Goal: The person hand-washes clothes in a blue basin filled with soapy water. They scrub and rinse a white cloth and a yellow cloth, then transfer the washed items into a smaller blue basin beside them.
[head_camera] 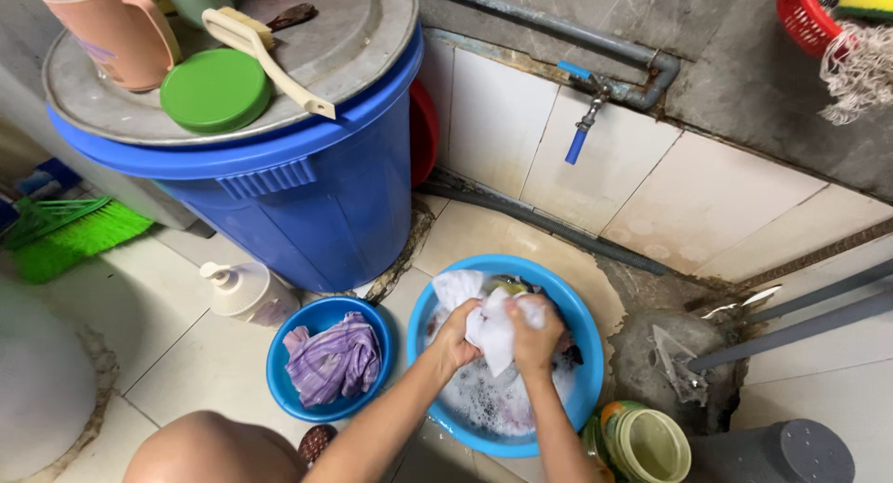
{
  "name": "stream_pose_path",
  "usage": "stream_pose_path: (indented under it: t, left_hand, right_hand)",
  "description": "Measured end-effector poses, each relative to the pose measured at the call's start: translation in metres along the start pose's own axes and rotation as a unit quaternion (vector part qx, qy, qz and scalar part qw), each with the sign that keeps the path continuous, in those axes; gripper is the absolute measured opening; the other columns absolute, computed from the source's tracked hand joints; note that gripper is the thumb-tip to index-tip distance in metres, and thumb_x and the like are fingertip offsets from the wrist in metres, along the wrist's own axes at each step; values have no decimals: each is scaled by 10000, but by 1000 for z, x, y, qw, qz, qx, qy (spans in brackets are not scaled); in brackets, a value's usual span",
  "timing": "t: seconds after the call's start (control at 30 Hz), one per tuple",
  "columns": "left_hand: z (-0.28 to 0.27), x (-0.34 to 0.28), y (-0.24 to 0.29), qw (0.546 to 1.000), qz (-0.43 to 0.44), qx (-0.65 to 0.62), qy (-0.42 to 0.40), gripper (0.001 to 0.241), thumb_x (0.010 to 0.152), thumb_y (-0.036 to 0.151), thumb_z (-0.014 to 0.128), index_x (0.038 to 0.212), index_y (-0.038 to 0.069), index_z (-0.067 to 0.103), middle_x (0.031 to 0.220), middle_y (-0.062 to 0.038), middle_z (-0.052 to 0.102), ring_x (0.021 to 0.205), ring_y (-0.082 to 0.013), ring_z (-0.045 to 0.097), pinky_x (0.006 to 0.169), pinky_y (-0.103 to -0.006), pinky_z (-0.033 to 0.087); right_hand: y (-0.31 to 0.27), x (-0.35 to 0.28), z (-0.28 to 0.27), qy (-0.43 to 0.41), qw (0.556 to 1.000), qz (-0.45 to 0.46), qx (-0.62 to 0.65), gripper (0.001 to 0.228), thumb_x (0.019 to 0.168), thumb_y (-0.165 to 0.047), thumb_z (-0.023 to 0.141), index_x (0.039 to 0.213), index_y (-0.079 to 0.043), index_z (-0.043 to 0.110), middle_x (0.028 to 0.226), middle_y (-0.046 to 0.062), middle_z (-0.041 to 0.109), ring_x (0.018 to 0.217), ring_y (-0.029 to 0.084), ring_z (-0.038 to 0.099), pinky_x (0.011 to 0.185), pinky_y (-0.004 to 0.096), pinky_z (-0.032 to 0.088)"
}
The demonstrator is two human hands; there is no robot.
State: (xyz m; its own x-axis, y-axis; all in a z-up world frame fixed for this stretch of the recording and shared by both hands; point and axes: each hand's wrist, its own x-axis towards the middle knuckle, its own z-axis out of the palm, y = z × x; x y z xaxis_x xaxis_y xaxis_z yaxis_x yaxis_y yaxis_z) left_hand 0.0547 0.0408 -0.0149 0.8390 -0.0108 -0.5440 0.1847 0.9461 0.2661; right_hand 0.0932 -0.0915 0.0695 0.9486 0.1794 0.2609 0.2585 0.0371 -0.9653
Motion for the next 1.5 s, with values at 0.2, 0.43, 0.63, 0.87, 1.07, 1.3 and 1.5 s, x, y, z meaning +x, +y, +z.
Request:
stream_pose_path:
  t: [0.2,0.43,0.63,0.87,1.07,1.3,1.5]
  left_hand:
    - [37,-8,28,971,-131,161,-120,261,915,311,708,977,60,670,832,-119,694,685,-238,694,687,-396,594]
    - [58,-10,24,890,-145,399,-164,365,843,287,866,1051,72,657,833,-38,680,696,-179,633,631,-331,521]
    - [44,2,-8,675,26,729,-106,515,630,325,870,1016,-6,791,907,-95,774,812,-217,714,759,-311,572]
    - [23,8,-62,670,116,726,97,550,594,352,884,1009,5,782,961,-187,767,882,-276,750,819,-372,585]
    - [14,31,-22,788,151,568,183,588,569,325,922,968,-72,752,921,-179,769,817,-268,755,733,-357,606]
    - [43,17,23,907,206,332,158,359,671,227,827,931,-17,781,835,-154,756,659,-287,681,575,-378,539]
    - [91,-29,15,700,544,443,134,371,793,306,769,993,-6,782,885,-149,789,847,-260,793,729,-405,596]
  right_hand:
    - [-104,-23,5,-175,864,-463,-92,138,698,-55,804,792,-95,710,860,69,691,879,274,692,778,388,571]
    - [-111,-37,5,-385,705,-572,-168,194,809,-193,787,726,-123,626,766,49,605,757,253,617,704,417,551]
    - [25,-76,14,-544,601,-492,-317,143,842,-212,624,842,-114,728,908,151,697,863,346,675,708,509,539]
    - [154,-99,15,-653,647,-315,-237,249,932,-148,525,1018,-22,722,1064,188,726,1029,343,672,935,516,497]
    - [100,-55,-16,-581,556,-567,-177,160,917,-272,643,941,-114,644,1108,107,695,1050,283,660,875,430,548]
    - [23,-46,-5,-210,883,-383,-171,340,904,-284,651,1155,-78,553,1184,166,583,1115,353,566,1011,479,425]
    - [52,-36,17,-54,985,161,-4,470,1030,-418,431,1351,-78,478,1340,180,518,1184,367,542,1018,565,424]
